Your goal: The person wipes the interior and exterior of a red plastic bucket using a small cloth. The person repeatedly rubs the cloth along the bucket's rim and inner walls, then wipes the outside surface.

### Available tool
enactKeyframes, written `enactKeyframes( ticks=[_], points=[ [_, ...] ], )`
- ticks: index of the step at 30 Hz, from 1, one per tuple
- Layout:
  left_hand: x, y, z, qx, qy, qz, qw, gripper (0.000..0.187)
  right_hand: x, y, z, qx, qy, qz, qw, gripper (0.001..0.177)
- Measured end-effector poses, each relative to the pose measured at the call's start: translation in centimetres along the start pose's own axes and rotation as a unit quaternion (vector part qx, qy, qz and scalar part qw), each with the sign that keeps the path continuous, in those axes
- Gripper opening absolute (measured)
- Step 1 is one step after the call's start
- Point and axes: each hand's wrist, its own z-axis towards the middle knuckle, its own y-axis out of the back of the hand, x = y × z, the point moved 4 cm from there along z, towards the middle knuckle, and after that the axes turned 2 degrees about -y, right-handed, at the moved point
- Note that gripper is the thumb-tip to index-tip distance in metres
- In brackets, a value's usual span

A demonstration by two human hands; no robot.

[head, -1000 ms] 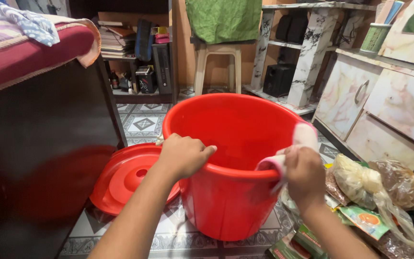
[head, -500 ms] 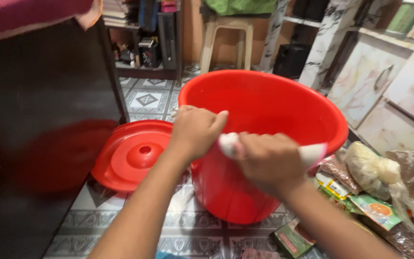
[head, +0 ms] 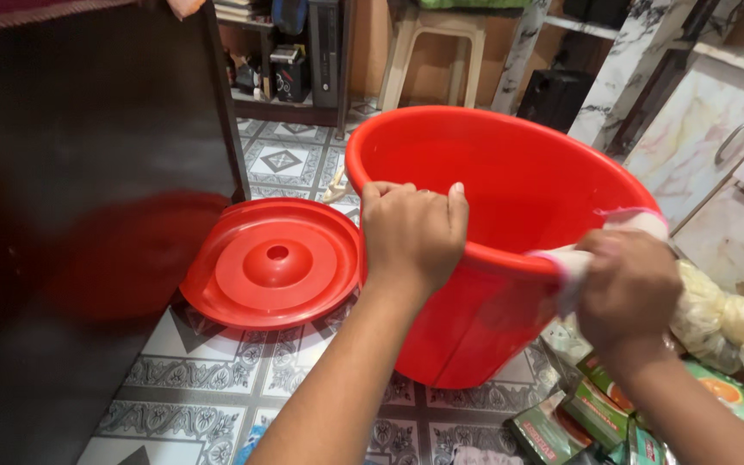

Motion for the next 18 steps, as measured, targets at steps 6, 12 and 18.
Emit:
enactKeyframes(
  ticks=[6,12,18],
  points=[
    [1.0,-1.2,0.5,-0.041,0.002,0.050,0.998,0.053,11.8,-2.7,3.5,-0.016,-0.028,-0.057,0.998,0.031],
    [1.1,-1.3,0.7,0.007,-0.020,0.058,0.998,0.056,11.8,-0.7,4.6,0.045,0.010,-0.025,0.999,0.032],
    [1.3,-1.4,0.9,0.049,-0.003,0.071,0.996,0.056,5.6,0.5,4.2,0.086,0.205,0.017,0.975,0.027]
  ],
)
